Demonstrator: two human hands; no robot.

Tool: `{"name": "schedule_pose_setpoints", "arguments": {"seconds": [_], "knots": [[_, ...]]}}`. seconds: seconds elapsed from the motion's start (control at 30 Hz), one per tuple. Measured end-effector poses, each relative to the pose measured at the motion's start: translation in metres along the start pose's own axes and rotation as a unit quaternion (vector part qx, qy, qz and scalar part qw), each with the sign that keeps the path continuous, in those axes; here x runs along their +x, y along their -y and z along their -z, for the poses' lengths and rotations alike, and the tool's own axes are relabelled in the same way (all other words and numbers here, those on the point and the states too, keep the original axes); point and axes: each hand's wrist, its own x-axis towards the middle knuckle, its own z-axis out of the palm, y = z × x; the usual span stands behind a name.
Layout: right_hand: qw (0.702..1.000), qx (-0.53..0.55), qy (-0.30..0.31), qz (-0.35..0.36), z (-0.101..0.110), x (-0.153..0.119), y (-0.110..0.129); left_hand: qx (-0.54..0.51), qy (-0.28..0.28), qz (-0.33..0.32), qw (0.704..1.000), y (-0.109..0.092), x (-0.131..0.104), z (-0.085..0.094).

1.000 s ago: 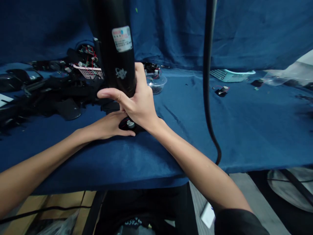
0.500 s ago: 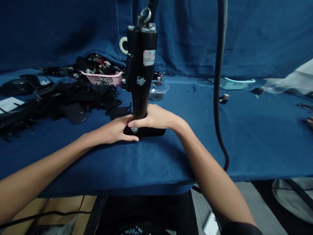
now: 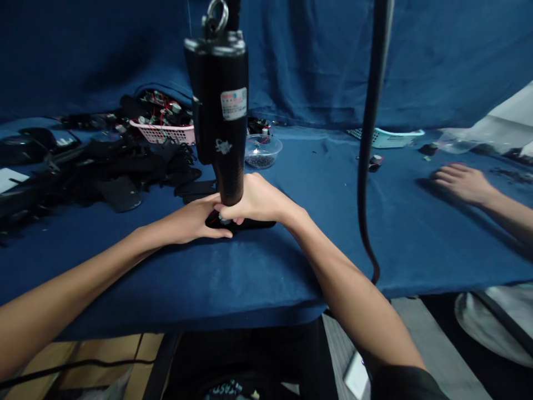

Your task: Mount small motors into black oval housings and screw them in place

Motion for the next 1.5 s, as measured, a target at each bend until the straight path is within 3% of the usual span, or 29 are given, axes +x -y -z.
{"name": "schedule_pose_setpoints", "arguments": {"seconds": [0.2,0.37,0.47,0.63,0.73,0.97,1.17,1.37,1.5], "knots": [[0.999,0.027,-0.031,-0.008,0.001,-0.003,0.008,0.0,-0.003,-0.013,1.0,0.002,0.0,-0.001],[0.975,0.13,-0.181,0.008,0.026,-0.009,0.015,0.001,-0.023,-0.024,0.999,0.003,-0.003,-0.002],[0.947,0.204,-0.25,0.007,0.043,-0.01,-0.007,-0.001,-0.019,-0.015,1.0,0.002,-0.004,-0.002],[0.9,0.291,-0.3,-0.121,0.052,-0.008,-0.059,0.004,-0.03,-0.027,0.999,-0.001,-0.007,-0.004],[0.891,0.304,-0.283,-0.186,0.047,-0.01,-0.074,0.046,-0.07,-0.075,0.994,-0.005,-0.011,-0.005],[0.888,0.233,-0.192,-0.347,0.026,-0.018,-0.082,0.151,-0.172,-0.182,0.956,-0.014,-0.02,-0.001],[0.911,0.149,-0.159,-0.351,0.027,-0.016,-0.083,0.172,-0.221,-0.208,0.937,-0.018,-0.025,0.001],[0.909,0.027,-0.136,-0.392,0.034,-0.017,-0.08,0.162,-0.231,-0.203,0.938,-0.026,-0.03,0.005],[0.892,-0.023,-0.113,-0.437,0.033,-0.016,-0.081,0.131,-0.218,-0.191,0.948,-0.027,-0.032,0.005]]}}
